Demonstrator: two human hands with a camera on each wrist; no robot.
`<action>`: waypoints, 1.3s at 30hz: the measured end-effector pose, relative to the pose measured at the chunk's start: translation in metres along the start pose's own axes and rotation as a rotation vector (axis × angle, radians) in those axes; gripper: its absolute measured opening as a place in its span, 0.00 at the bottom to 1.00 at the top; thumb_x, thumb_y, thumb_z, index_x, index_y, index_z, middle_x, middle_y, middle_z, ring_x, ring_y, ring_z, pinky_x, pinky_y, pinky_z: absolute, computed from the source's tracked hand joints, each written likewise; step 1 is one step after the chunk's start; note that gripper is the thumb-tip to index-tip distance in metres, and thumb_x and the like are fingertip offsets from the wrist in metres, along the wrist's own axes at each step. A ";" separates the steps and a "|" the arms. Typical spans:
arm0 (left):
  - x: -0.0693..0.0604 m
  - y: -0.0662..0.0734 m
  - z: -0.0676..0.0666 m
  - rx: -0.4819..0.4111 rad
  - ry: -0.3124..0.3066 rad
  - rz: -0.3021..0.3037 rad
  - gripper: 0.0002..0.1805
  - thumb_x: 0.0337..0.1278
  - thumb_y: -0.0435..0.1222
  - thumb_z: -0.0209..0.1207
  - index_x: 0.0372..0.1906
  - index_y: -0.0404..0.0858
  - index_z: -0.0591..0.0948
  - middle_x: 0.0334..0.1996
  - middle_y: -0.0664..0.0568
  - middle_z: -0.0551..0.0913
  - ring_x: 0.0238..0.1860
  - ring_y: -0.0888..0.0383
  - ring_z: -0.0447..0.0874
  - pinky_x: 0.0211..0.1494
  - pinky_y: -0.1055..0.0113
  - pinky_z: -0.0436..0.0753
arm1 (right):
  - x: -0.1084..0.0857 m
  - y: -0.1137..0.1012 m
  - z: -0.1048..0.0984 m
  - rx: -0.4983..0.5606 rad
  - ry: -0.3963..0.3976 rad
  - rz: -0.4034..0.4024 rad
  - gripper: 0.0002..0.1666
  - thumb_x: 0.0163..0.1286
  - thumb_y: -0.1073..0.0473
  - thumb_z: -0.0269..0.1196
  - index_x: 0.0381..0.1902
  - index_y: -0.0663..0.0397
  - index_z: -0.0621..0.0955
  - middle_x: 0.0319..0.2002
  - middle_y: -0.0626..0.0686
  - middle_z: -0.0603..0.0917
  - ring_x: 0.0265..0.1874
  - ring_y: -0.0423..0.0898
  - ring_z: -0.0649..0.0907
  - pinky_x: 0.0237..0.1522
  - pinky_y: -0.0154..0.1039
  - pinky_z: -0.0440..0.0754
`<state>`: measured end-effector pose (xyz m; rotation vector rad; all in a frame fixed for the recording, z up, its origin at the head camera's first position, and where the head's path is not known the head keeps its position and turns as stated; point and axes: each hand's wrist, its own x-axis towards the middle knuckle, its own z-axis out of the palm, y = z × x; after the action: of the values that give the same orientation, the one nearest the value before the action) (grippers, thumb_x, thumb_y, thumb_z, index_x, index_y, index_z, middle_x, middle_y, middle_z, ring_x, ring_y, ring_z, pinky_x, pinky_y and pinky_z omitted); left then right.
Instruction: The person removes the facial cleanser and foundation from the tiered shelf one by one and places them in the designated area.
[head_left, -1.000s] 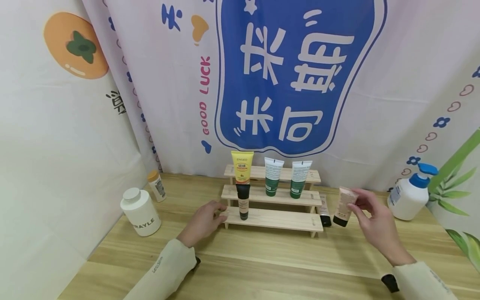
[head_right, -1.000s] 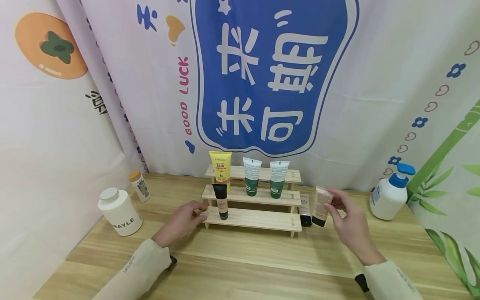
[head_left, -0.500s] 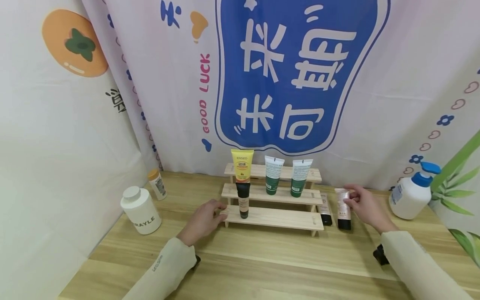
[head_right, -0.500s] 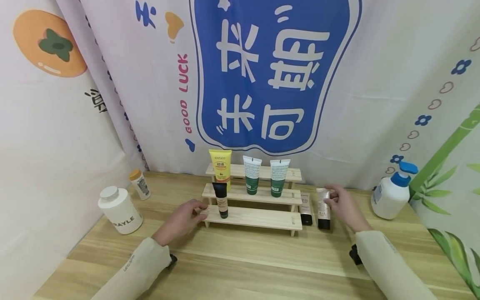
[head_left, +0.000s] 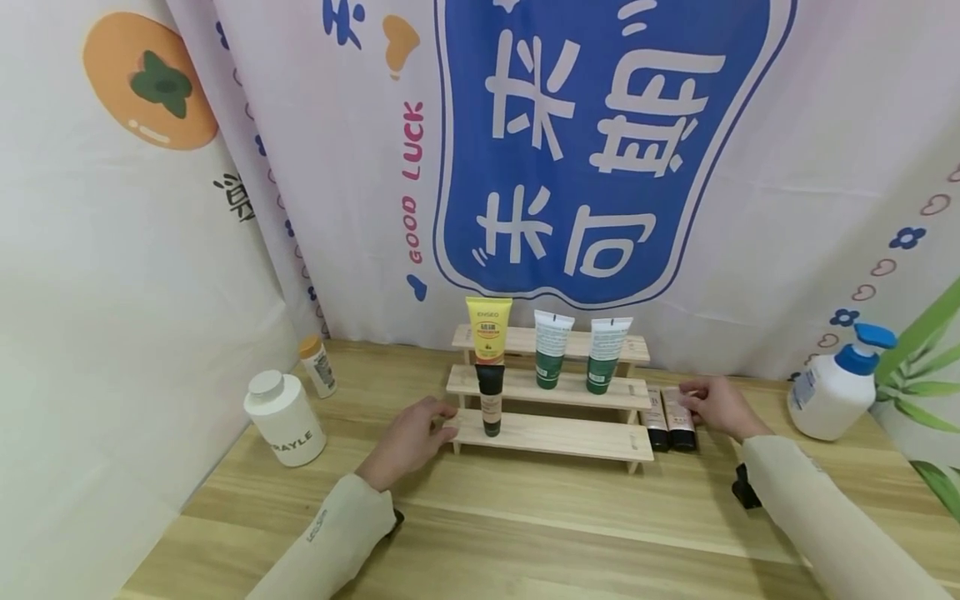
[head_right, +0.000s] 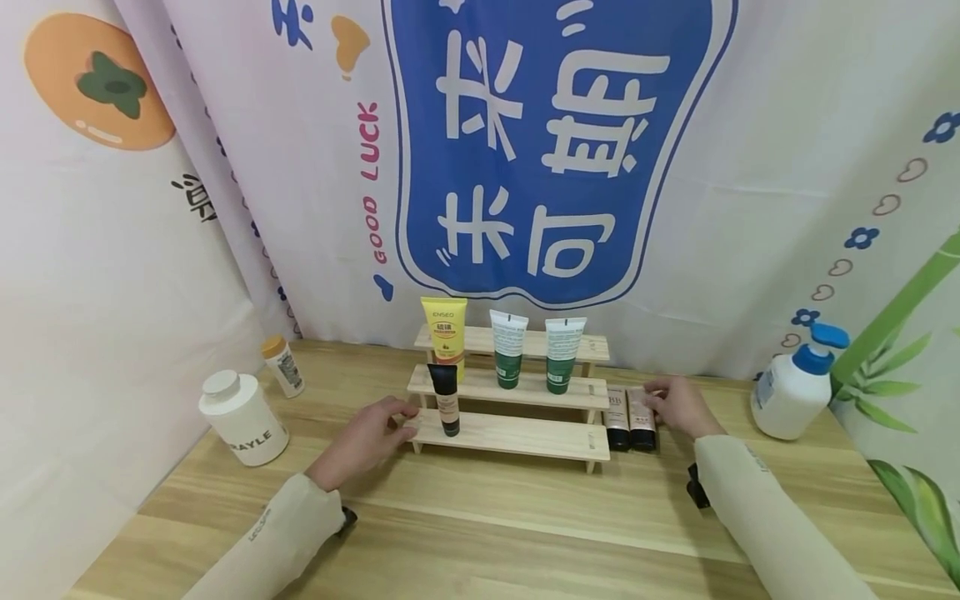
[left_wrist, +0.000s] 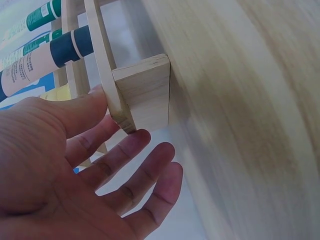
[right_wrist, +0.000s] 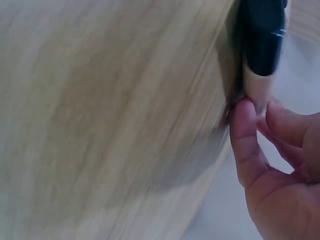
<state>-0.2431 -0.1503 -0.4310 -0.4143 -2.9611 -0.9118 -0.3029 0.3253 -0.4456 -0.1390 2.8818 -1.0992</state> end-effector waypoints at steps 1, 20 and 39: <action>0.000 0.000 0.000 0.001 0.001 0.004 0.14 0.59 0.37 0.63 0.50 0.39 0.82 0.42 0.51 0.78 0.37 0.59 0.76 0.38 0.61 0.78 | -0.001 -0.001 -0.001 -0.009 -0.002 0.005 0.20 0.69 0.66 0.57 0.54 0.78 0.73 0.33 0.61 0.83 0.24 0.45 0.81 0.26 0.39 0.81; -0.007 -0.002 -0.001 -0.002 0.002 -0.012 0.15 0.59 0.37 0.63 0.50 0.38 0.81 0.45 0.49 0.78 0.41 0.55 0.78 0.42 0.58 0.79 | -0.055 -0.079 0.000 -0.143 0.367 -0.386 0.11 0.64 0.67 0.62 0.45 0.64 0.81 0.35 0.57 0.80 0.31 0.48 0.80 0.31 0.44 0.80; -0.002 0.001 0.001 0.012 -0.001 -0.003 0.15 0.60 0.38 0.62 0.51 0.38 0.81 0.43 0.51 0.79 0.42 0.55 0.78 0.44 0.58 0.78 | -0.063 -0.182 0.075 0.011 0.273 -0.777 0.25 0.57 0.64 0.71 0.54 0.53 0.79 0.45 0.49 0.79 0.39 0.45 0.81 0.38 0.38 0.82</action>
<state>-0.2404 -0.1493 -0.4312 -0.4104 -2.9677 -0.8941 -0.2225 0.1473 -0.3788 -1.2864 3.1192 -1.2902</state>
